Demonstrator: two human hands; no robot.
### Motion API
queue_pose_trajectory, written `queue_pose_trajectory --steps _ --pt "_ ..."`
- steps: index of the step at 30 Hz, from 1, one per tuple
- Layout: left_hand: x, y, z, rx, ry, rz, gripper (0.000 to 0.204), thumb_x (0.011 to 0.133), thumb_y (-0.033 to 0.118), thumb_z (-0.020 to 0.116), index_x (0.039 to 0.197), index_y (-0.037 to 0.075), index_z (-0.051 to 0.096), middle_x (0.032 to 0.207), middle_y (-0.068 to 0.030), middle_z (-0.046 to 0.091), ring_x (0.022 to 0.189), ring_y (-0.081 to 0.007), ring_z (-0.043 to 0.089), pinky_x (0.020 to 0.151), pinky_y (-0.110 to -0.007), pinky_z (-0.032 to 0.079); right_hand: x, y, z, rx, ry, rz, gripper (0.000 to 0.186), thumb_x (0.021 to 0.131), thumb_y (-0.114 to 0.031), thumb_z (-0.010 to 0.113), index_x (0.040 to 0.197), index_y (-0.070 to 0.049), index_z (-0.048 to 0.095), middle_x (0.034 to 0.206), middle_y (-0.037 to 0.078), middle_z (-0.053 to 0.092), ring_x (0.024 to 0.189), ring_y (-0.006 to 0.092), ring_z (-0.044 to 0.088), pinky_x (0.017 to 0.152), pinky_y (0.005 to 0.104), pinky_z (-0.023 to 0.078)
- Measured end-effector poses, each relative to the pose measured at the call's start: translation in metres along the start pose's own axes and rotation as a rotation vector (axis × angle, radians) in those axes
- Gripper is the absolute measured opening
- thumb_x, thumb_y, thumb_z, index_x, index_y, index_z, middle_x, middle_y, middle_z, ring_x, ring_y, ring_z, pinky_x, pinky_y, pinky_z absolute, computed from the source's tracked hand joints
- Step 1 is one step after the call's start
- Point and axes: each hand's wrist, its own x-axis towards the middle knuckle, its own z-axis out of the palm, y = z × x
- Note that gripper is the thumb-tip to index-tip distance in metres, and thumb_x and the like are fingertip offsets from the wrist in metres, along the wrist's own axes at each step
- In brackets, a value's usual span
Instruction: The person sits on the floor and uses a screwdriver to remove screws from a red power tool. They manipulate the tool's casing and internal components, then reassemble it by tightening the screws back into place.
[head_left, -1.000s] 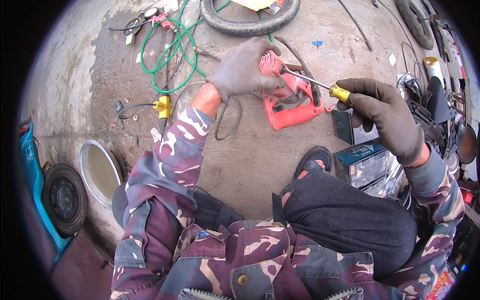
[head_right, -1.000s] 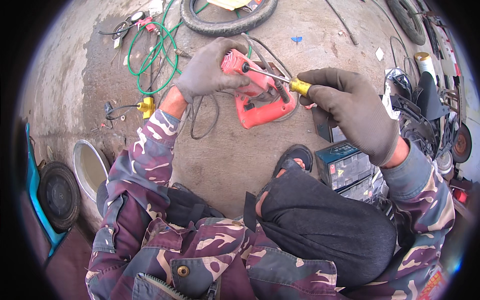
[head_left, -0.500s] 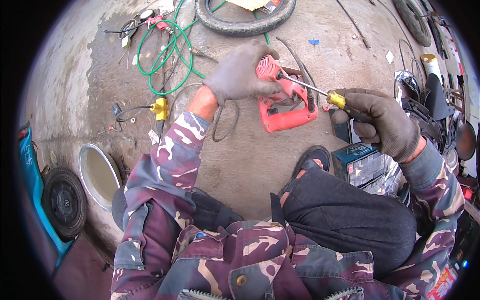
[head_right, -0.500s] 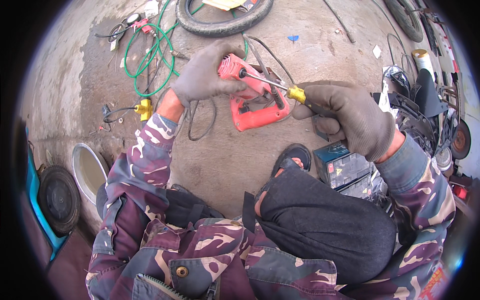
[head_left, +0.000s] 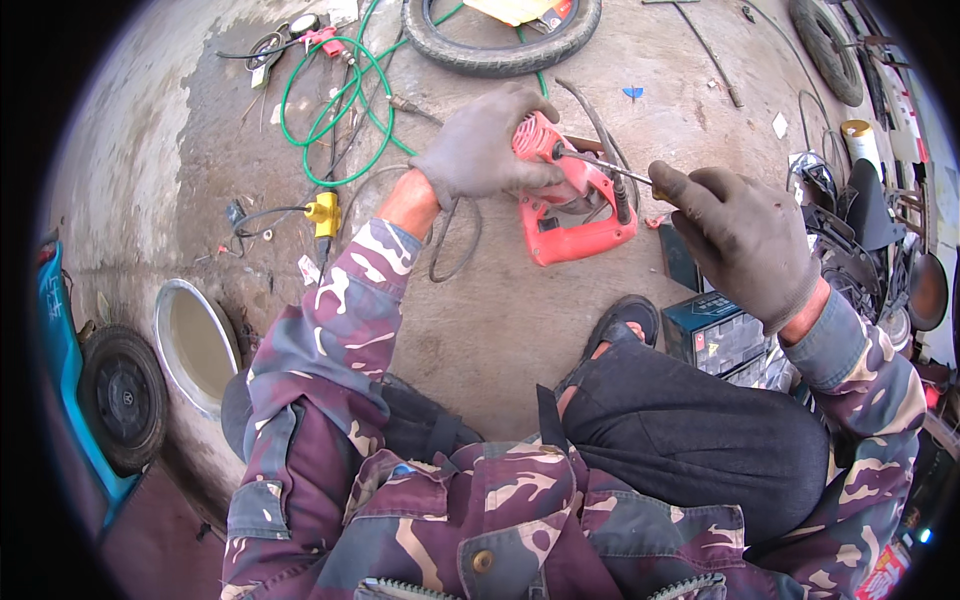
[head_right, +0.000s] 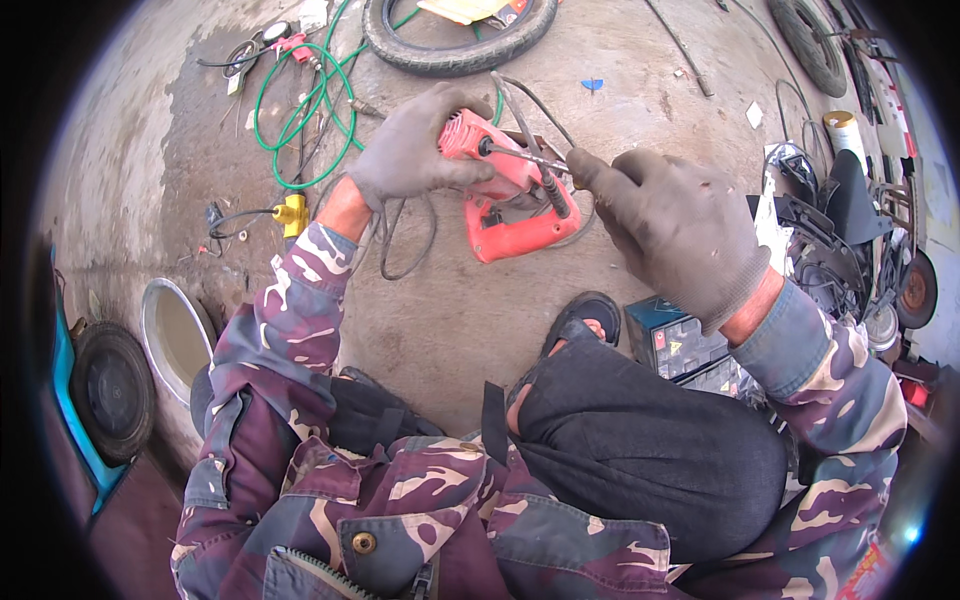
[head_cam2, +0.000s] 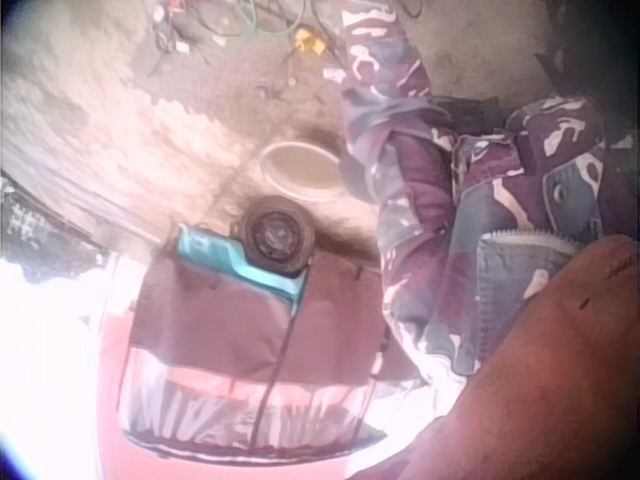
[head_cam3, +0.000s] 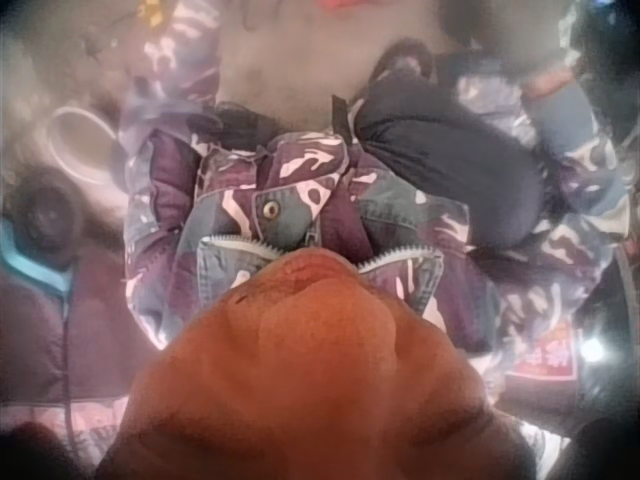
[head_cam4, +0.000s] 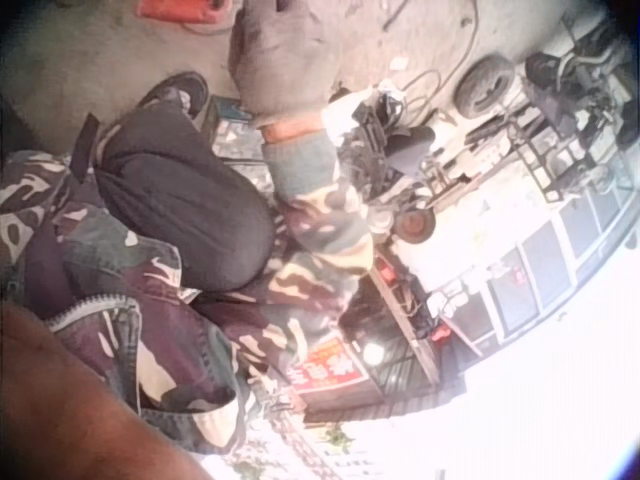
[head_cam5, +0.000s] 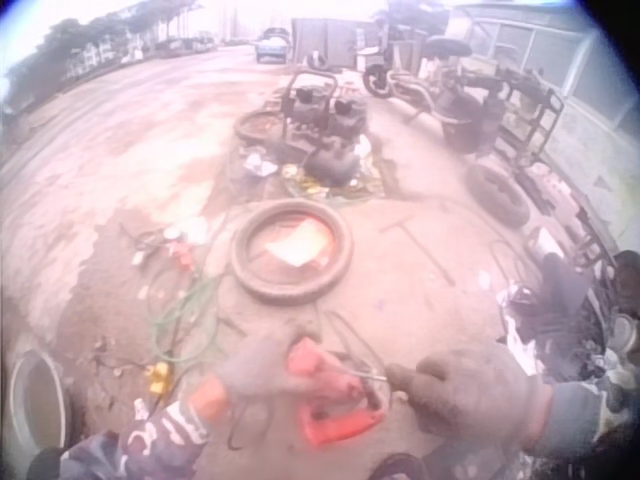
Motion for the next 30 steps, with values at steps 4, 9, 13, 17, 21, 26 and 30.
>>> queue_pose_trajectory --steps 4,9,13,17,21,26,30 --pt "0.002 0.001 0.001 0.02 -0.023 0.016 0.072 0.071 0.041 0.09 0.126 0.001 0.068 0.117 -0.0208 0.069 0.113 -0.0377 0.068 0.099 -0.045 0.054 0.001 -0.004 -0.017 0.607 -0.059 0.403 0.036 0.097 -0.015 0.066 0.131 -0.004 0.071 0.095 0.009 0.073 0.079 0.0208 0.07 0.07 0.0341 0.055" --pt "0.004 0.01 0.003 0.059 -0.084 0.005 0.07 0.071 0.041 0.09 0.125 0.003 0.069 0.117 -0.019 0.069 0.109 -0.0371 0.069 0.096 -0.045 0.054 -0.003 0.006 -0.024 1.346 -0.098 0.771 0.039 0.103 -0.017 0.059 0.136 0.001 0.067 0.1 0.006 0.073 0.084 0.011 0.068 0.074 0.0261 0.054" --pt "0.003 0.01 0.003 0.026 -0.06 -0.01 0.069 0.07 0.04 0.091 0.125 0.004 0.069 0.117 -0.0179 0.069 0.11 -0.0364 0.069 0.097 -0.044 0.054 -0.009 0.008 -0.021 1.104 -0.235 0.608 0.04 0.107 -0.02 0.056 0.141 0.001 0.063 0.097 0.006 0.076 0.078 0.01 0.068 0.066 0.0248 0.054" --pt "0.003 0.004 0.002 -0.003 -0.052 0.005 0.07 0.07 0.038 0.091 0.126 0.002 0.068 0.118 -0.0177 0.069 0.114 -0.0351 0.069 0.099 -0.042 0.054 -0.008 0.008 -0.012 1.021 -0.365 0.753 0.04 0.104 -0.017 0.062 0.139 0.002 0.063 0.084 0.008 0.074 0.063 0.0095 0.064 0.061 0.0286 0.052" --pt "0.002 -0.001 0.001 -0.024 -0.009 0.001 0.072 0.07 0.037 0.091 0.128 0.0 0.067 0.121 -0.018 0.07 0.115 -0.0341 0.069 0.101 -0.042 0.054 -0.013 -0.002 0.002 0.217 -0.054 0.251 0.041 0.097 -0.02 0.071 0.136 -0.008 0.067 0.081 0.008 0.066 0.063 0.0204 0.064 0.059 0.0379 0.052" --pt "0.002 -0.004 -0.002 -0.021 0.0 0.022 0.072 0.07 0.037 0.091 0.127 0.0 0.068 0.123 -0.0181 0.07 0.116 -0.0337 0.069 0.103 -0.042 0.053 -0.012 -0.008 0.001 -0.099 0.033 0.08 0.042 0.092 -0.02 0.075 0.134 -0.015 0.07 0.085 0.008 0.064 0.072 0.0293 0.068 0.063 0.0414 0.054" --pt "0.003 -0.004 0.0 0.004 -0.005 0.033 0.071 0.07 0.037 0.091 0.127 0.001 0.068 0.124 -0.0183 0.069 0.118 -0.0339 0.068 0.104 -0.042 0.052 -0.008 -0.018 -0.004 0.027 0.042 0.183 0.034 0.092 -0.018 0.075 0.126 -0.013 0.074 0.087 0.009 0.066 0.075 0.0294 0.07 0.067 0.0424 0.055"
